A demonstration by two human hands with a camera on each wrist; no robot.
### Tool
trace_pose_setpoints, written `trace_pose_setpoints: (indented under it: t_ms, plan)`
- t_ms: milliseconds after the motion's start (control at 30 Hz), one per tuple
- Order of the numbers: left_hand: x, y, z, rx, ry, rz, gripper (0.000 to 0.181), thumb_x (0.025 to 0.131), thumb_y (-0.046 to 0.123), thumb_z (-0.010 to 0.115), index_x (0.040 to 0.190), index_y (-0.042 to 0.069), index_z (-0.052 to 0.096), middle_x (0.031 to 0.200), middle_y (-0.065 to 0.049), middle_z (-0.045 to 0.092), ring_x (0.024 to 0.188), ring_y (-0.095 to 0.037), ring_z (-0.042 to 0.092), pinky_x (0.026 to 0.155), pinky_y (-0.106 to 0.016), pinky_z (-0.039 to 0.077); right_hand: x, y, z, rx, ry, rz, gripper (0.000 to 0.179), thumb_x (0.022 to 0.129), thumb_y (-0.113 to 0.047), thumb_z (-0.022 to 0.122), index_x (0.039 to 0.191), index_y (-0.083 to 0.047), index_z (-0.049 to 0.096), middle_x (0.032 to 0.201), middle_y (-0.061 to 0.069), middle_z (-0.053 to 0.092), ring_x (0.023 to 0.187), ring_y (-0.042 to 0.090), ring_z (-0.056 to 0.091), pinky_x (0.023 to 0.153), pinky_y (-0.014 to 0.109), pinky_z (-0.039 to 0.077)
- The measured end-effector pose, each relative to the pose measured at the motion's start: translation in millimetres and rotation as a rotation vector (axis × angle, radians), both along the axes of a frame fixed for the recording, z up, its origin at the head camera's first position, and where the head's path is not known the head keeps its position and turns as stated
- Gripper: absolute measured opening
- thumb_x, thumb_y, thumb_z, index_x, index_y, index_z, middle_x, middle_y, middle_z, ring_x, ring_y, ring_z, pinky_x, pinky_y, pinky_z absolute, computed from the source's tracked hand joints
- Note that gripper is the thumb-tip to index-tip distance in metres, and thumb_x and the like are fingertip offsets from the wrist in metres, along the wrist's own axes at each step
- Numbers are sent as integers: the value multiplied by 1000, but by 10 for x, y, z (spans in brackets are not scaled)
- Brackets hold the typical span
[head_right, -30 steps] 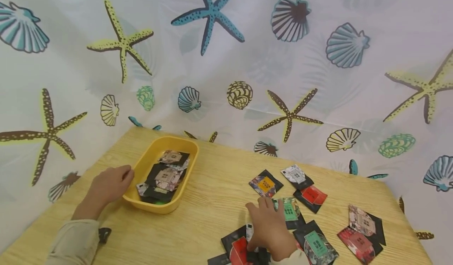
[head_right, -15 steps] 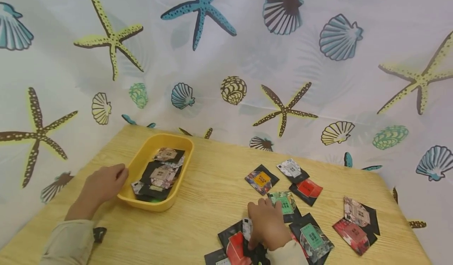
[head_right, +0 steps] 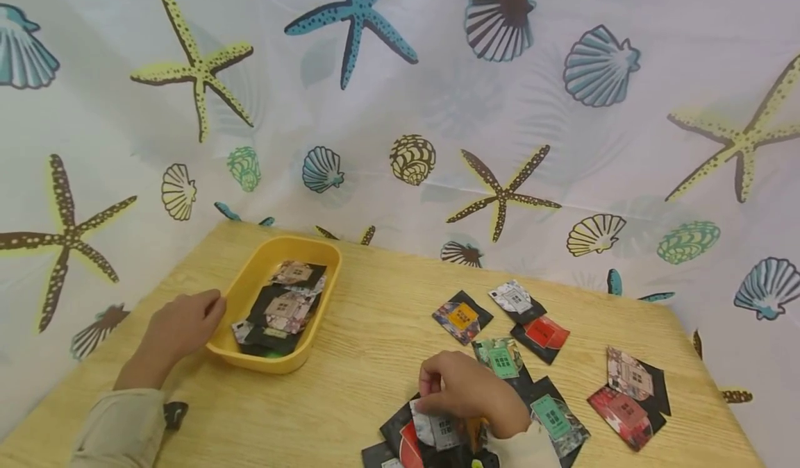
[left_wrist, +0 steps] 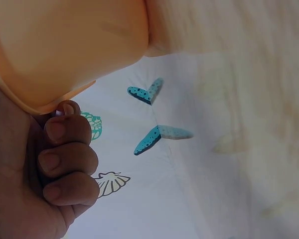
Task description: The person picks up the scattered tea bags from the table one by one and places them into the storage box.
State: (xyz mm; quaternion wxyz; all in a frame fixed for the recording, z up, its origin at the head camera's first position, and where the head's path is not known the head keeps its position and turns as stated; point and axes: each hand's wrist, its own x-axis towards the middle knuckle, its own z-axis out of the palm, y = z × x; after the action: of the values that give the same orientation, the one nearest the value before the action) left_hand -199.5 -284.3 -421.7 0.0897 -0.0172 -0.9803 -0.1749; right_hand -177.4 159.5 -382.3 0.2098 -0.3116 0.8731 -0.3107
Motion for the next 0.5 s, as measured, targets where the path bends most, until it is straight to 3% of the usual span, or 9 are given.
trace_pose_setpoints:
  t_ms: [100, 233, 333, 500]
  plan:
    - [-12, 9, 6, -3, -6, -2, 33, 103, 24, 38, 75, 12, 50, 60, -2, 45, 52, -16, 40, 50, -29, 31, -5, -37, 42, -160, -3, 80, 16, 92, -24, 70, 83, -11, 65, 73, -6, 54, 64, -2, 44, 57, 19, 41]
    - [-12, 16, 18, -6, -10, -1, 32, 102, 24, 38, 75, 12, 50, 60, -2, 45, 52, -16, 41, 50, -29, 31, -31, -165, 63, -307, 47, 67, 13, 97, -20, 64, 89, -10, 64, 74, 3, 57, 62, -2, 44, 55, 20, 42]
    - [0, 21, 32, -10, -12, 3, 32, 102, 24, 38, 75, 12, 51, 60, -2, 46, 52, -16, 41, 50, -30, 32, -62, -306, 82, -389, 65, -12, 11, 98, -16, 62, 92, -7, 63, 77, 10, 59, 62, 0, 50, 55, 23, 48]
    - [13, 29, 42, -11, -18, 5, 32, 102, 24, 38, 76, 12, 52, 60, -2, 46, 52, -16, 41, 50, -29, 32, -97, -656, 72, -506, 60, -236, 13, 96, -13, 64, 96, 0, 62, 80, 18, 65, 63, 6, 60, 62, 27, 56]
